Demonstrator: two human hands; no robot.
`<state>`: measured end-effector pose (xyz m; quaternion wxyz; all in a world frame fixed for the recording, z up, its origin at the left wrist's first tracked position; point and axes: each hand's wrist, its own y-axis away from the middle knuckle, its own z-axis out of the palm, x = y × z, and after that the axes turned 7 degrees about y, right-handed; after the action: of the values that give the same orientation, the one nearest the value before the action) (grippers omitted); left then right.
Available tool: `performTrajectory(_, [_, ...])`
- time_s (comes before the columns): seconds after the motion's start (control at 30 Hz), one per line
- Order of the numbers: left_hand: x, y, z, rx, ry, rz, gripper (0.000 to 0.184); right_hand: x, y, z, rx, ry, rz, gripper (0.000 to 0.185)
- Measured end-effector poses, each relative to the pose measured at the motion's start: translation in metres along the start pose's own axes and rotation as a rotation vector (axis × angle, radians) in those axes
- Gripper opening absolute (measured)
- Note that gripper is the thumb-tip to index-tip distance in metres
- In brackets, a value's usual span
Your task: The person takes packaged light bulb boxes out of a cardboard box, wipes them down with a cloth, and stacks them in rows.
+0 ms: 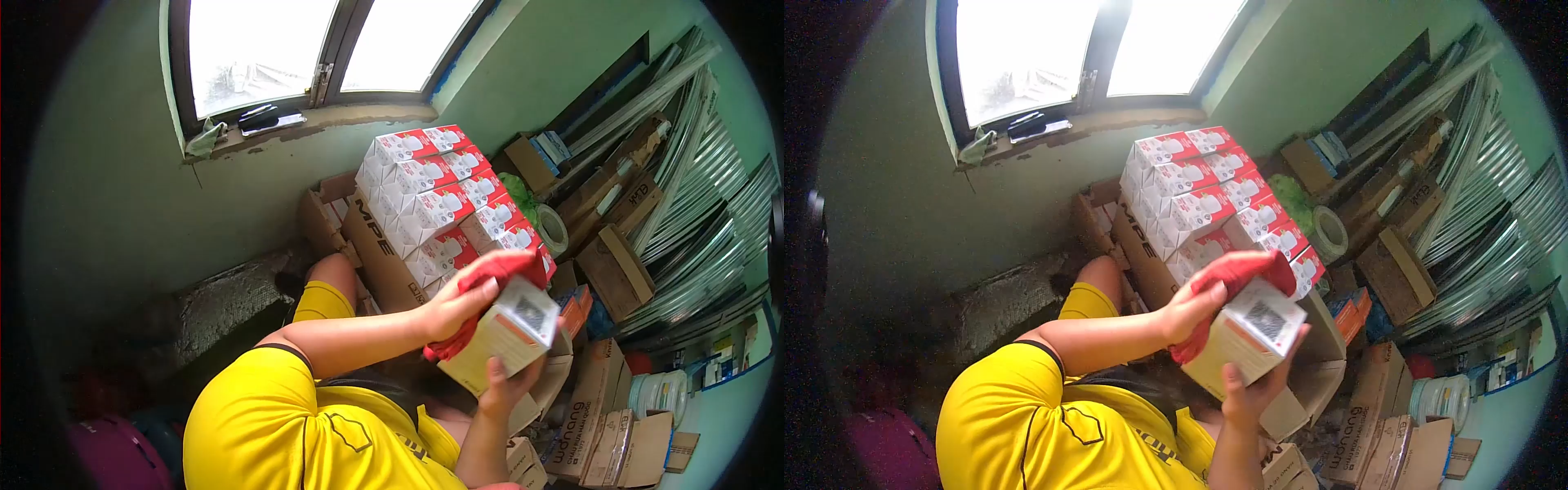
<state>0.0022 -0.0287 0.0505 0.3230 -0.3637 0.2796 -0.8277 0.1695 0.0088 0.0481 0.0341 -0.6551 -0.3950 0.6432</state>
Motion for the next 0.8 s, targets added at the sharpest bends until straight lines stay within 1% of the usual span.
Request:
performTrajectory(0.03, [-0.001, -0.004, -0.006, 0.027, 0.064, -0.005, 0.051, 0.000, 0.006, 0.007, -0.037, -0.070, 0.057, 0.114])
performTrajectory(0.1, [0.005, -0.004, 0.004, 0.149, 0.051, -0.001, 0.063, 0.006, 0.012, 0.008, -0.005, -0.139, 0.104, 0.109])
performTrajectory(0.17, [-0.013, 0.002, 0.005, 0.033, 0.145, 0.098, 0.081, 0.009, 0.013, 0.003, 0.019, -0.162, 0.112, 0.102])
performTrajectory(0.2, [-0.028, 0.011, 0.002, 0.015, 0.077, 0.071, 0.097, 0.018, 0.011, -0.004, 0.074, -0.186, 0.098, 0.097])
performTrajectory(0.23, [-0.041, 0.014, 0.007, -0.042, 0.167, 0.143, 0.081, 0.011, 0.006, -0.004, 0.157, -0.234, 0.106, 0.099])
performTrajectory(0.3, [-0.040, 0.021, 0.005, -0.030, -0.017, -0.040, 0.063, -0.010, -0.009, 0.001, 0.317, -0.331, 0.123, 0.104])
performTrajectory(0.33, [-0.038, 0.019, 0.003, -0.034, -0.109, 0.014, 0.045, -0.007, -0.008, 0.001, 0.313, -0.317, 0.120, 0.102])
performTrajectory(0.43, [-0.019, 0.008, -0.003, -0.093, -0.333, 0.047, 0.039, 0.007, 0.005, -0.005, 0.141, -0.125, 0.083, 0.096])
performTrajectory(0.47, [-0.016, 0.005, -0.001, 0.004, -0.252, 0.079, 0.038, 0.011, 0.011, -0.005, 0.086, -0.094, 0.072, 0.096])
performTrajectory(0.5, [-0.012, 0.001, -0.004, 0.051, -0.319, 0.113, 0.044, 0.013, 0.017, -0.002, 0.032, -0.062, 0.061, 0.097])
performTrajectory(0.53, [-0.008, -0.004, -0.012, 0.044, -0.396, 0.152, 0.046, 0.014, 0.021, 0.002, -0.022, -0.029, 0.053, 0.097])
performTrajectory(0.57, [-0.005, -0.007, -0.017, 0.038, -0.474, 0.191, 0.049, 0.013, 0.024, 0.005, -0.016, -0.070, 0.075, 0.098])
performTrajectory(0.6, [-0.005, -0.007, -0.015, 0.074, -0.473, 0.183, 0.050, 0.007, 0.024, 0.011, -0.009, -0.112, 0.096, 0.098])
performTrajectory(0.63, [-0.011, -0.004, -0.015, 0.068, -0.485, 0.179, 0.045, 0.003, 0.024, 0.014, -0.001, -0.155, 0.118, 0.099])
performTrajectory(0.7, [-0.026, 0.010, -0.019, 0.053, -0.513, 0.163, 0.035, 0.012, 0.020, 0.007, 0.045, -0.130, 0.070, 0.098])
performTrajectory(0.73, [-0.028, 0.016, -0.020, -0.030, -0.528, 0.101, 0.039, 0.019, 0.019, 0.003, 0.070, -0.121, 0.048, 0.097])
performTrajectory(0.77, [-0.036, 0.021, -0.021, -0.110, -0.394, 0.076, 0.050, 0.025, 0.021, -0.003, 0.113, -0.165, 0.056, 0.095])
performTrajectory(0.8, [-0.032, 0.020, -0.015, -0.169, -0.399, 0.112, 0.054, 0.021, 0.019, -0.001, 0.156, -0.211, 0.063, 0.093])
